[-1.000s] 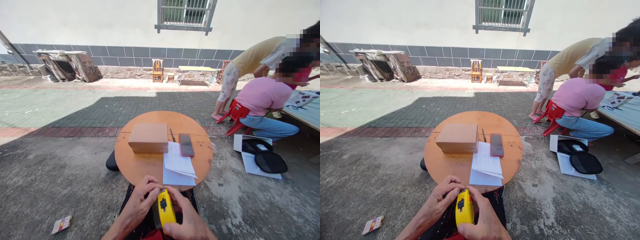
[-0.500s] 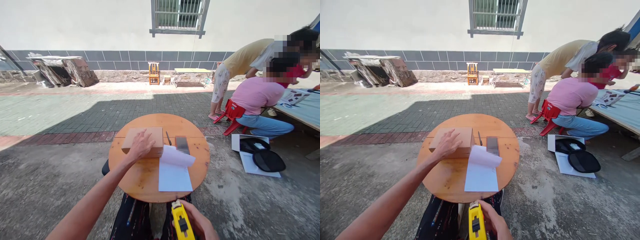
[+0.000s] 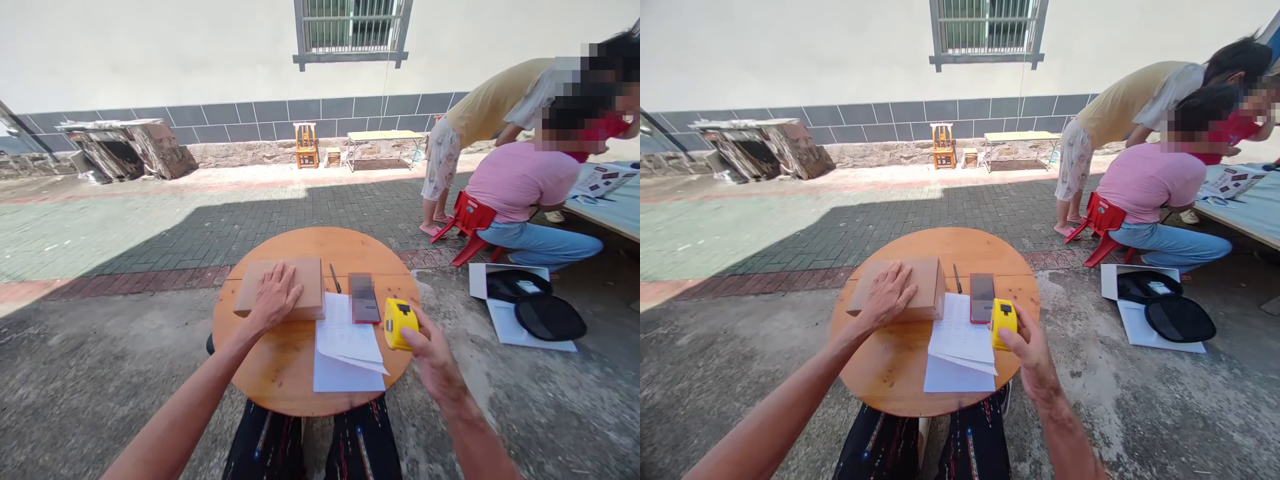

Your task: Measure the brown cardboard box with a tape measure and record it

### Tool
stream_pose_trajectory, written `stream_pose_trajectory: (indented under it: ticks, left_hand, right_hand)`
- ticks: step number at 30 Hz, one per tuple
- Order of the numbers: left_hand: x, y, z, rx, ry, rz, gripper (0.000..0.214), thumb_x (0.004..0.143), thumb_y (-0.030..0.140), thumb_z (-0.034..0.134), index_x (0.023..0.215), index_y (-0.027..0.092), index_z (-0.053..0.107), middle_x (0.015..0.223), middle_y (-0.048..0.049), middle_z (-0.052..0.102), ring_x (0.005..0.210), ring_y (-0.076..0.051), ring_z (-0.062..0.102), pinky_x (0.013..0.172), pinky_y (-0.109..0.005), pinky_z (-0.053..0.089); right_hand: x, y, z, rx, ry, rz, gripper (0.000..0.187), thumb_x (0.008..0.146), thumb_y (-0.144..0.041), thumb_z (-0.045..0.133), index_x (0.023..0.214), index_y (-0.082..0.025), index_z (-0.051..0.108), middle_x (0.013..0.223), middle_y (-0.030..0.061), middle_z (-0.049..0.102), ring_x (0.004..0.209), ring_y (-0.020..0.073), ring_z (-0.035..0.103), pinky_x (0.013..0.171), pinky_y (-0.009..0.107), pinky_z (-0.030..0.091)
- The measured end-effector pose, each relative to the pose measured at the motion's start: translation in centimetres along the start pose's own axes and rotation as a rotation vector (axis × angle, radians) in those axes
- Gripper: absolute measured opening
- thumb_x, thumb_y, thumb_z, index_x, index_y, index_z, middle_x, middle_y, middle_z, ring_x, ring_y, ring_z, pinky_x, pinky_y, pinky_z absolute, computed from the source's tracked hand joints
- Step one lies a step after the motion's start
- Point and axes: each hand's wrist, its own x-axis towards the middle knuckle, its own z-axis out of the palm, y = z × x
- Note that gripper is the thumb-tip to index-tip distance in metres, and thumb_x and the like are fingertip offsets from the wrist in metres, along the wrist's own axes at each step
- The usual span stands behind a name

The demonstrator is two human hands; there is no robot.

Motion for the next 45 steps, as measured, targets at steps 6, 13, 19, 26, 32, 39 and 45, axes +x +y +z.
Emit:
stream_pose_trajectory:
  ticks: [6, 13, 19, 26, 32, 39, 45]
  left_hand:
    - [-5.6, 1.6, 0.4, 0.022, 0.279, 0.075, 0.056, 0.093, 0.037, 0.049, 0.145, 0.018, 0.040, 0.159, -0.0173, 0.025, 0.148, -0.034, 0.017, 0.118, -0.054, 0.015]
    - [-10.3, 0.9, -1.2, 0.016, 0.496, 0.041, 0.072, 0.088, 0.031, 0.059, 0.151, 0.028, 0.025, 0.158, -0.0154, 0.024, 0.143, -0.036, 0.027, 0.114, -0.056, 0.023]
    - [-2.0, -1.2, -4.3, 0.058, 0.247, 0.065, 0.053, 0.092, 0.042, 0.051, 0.140, 0.022, 0.045, 0.144, -0.0137, 0.048, 0.135, -0.033, 0.039, 0.114, -0.052, 0.023]
    - [-5.1, -0.6, -3.5, 0.078, 0.340, 0.071, 0.052, 0.083, 0.049, 0.061, 0.127, 0.020, 0.058, 0.120, -0.0143, 0.058, 0.116, -0.035, 0.049, 0.104, -0.050, 0.033]
    - [-12.2, 0.0, -4.1, 0.069, 0.336, 0.160, 0.034, 0.083, 0.040, 0.065, 0.114, 0.026, 0.063, 0.120, -0.0114, 0.060, 0.114, -0.033, 0.054, 0.102, -0.047, 0.036]
    - [-12.3, -0.5, -5.6, -0.106, 0.315, 0.054, 0.034, 0.088, 0.043, 0.057, 0.117, 0.026, 0.062, 0.130, -0.0117, 0.057, 0.123, -0.032, 0.051, 0.108, -0.049, 0.034]
    - [-10.5, -4.1, -5.5, -0.703, 0.151, -0.619, 0.080, 0.081, 0.061, 0.057, 0.146, 0.018, 0.036, 0.146, -0.0184, 0.045, 0.133, -0.035, 0.045, 0.109, -0.050, 0.037]
  right_hand:
    - [1.7, 5.9, 3.1, -0.031, -0.149, 0.199, 0.064, 0.067, -0.048, 0.080, 0.119, -0.017, 0.060, 0.102, 0.0110, 0.071, 0.084, 0.0256, 0.067, 0.058, 0.030, 0.050]
    - [0.9, 8.6, 3.0, 0.025, -0.100, 0.259, 0.064, 0.066, -0.051, 0.081, 0.117, -0.018, 0.062, 0.099, 0.0087, 0.072, 0.084, 0.0243, 0.067, 0.059, 0.028, 0.051]
    - [1.4, 8.7, 3.2, -0.039, -0.116, 0.250, 0.059, 0.068, -0.050, 0.079, 0.115, -0.018, 0.062, 0.095, 0.0076, 0.071, 0.081, 0.0230, 0.067, 0.059, 0.029, 0.052]
    - [0.7, 8.8, 3.2, -0.017, -0.112, 0.193, 0.062, 0.065, -0.052, 0.080, 0.115, -0.019, 0.062, 0.100, 0.0082, 0.071, 0.085, 0.0253, 0.067, 0.060, 0.031, 0.054]
    - [0.8, 9.1, 2.8, 0.021, -0.139, 0.190, 0.066, 0.066, -0.050, 0.080, 0.119, -0.018, 0.060, 0.102, 0.0079, 0.071, 0.085, 0.0244, 0.068, 0.061, 0.030, 0.055]
    - [0.9, 9.7, 2.3, 0.083, -0.153, 0.189, 0.062, 0.069, -0.046, 0.078, 0.121, -0.018, 0.058, 0.105, 0.0078, 0.070, 0.088, 0.0241, 0.067, 0.064, 0.030, 0.055]
    - [1.3, 8.7, 2.0, 0.175, -0.161, 0.253, 0.053, 0.071, -0.044, 0.077, 0.114, -0.019, 0.059, 0.096, 0.0070, 0.068, 0.086, 0.0232, 0.066, 0.056, 0.028, 0.056]
